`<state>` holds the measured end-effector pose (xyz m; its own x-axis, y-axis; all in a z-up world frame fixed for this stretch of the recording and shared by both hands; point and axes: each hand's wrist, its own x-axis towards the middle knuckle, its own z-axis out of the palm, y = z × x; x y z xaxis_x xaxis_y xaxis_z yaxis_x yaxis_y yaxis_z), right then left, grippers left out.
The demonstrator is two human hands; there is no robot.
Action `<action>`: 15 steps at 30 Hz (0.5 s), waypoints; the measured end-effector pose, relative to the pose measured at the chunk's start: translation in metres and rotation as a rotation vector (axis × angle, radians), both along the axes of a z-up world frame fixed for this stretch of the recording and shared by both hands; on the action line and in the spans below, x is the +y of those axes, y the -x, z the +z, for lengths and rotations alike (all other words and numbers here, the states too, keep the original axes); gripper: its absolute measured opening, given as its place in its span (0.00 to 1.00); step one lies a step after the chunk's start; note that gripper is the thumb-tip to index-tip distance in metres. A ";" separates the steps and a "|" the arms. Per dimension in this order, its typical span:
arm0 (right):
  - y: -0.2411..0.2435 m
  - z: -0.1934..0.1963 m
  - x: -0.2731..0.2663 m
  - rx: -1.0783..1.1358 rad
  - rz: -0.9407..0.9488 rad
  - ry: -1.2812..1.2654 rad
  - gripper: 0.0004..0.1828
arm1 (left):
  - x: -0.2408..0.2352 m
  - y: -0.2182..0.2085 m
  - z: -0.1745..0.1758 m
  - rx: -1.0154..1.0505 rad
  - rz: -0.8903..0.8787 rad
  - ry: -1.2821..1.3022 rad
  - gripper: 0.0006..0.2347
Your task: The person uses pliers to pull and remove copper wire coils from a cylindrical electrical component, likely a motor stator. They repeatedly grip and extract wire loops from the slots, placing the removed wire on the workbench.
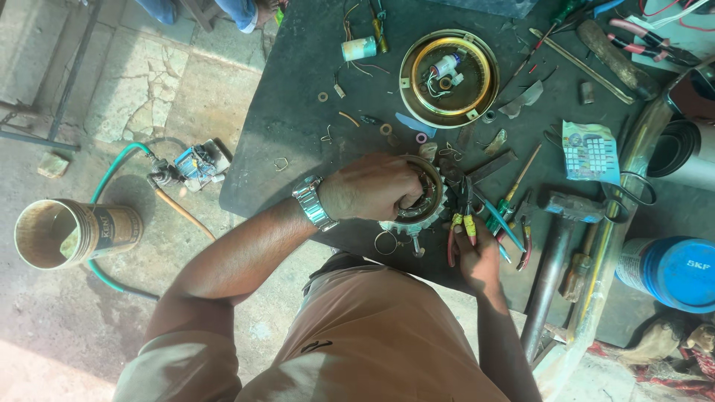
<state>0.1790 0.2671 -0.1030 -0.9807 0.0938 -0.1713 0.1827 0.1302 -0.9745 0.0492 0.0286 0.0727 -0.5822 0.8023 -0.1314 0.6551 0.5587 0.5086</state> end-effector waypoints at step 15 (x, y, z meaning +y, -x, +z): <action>0.002 0.014 -0.005 -0.032 -0.028 -0.024 0.11 | -0.010 -0.004 0.009 -0.025 -0.027 0.100 0.04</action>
<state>0.1772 0.2624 -0.0887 -0.9717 0.1261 -0.1996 0.2174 0.1482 -0.9648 0.0529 0.0190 0.0816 -0.5557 0.8001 -0.2260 0.6586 0.5895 0.4677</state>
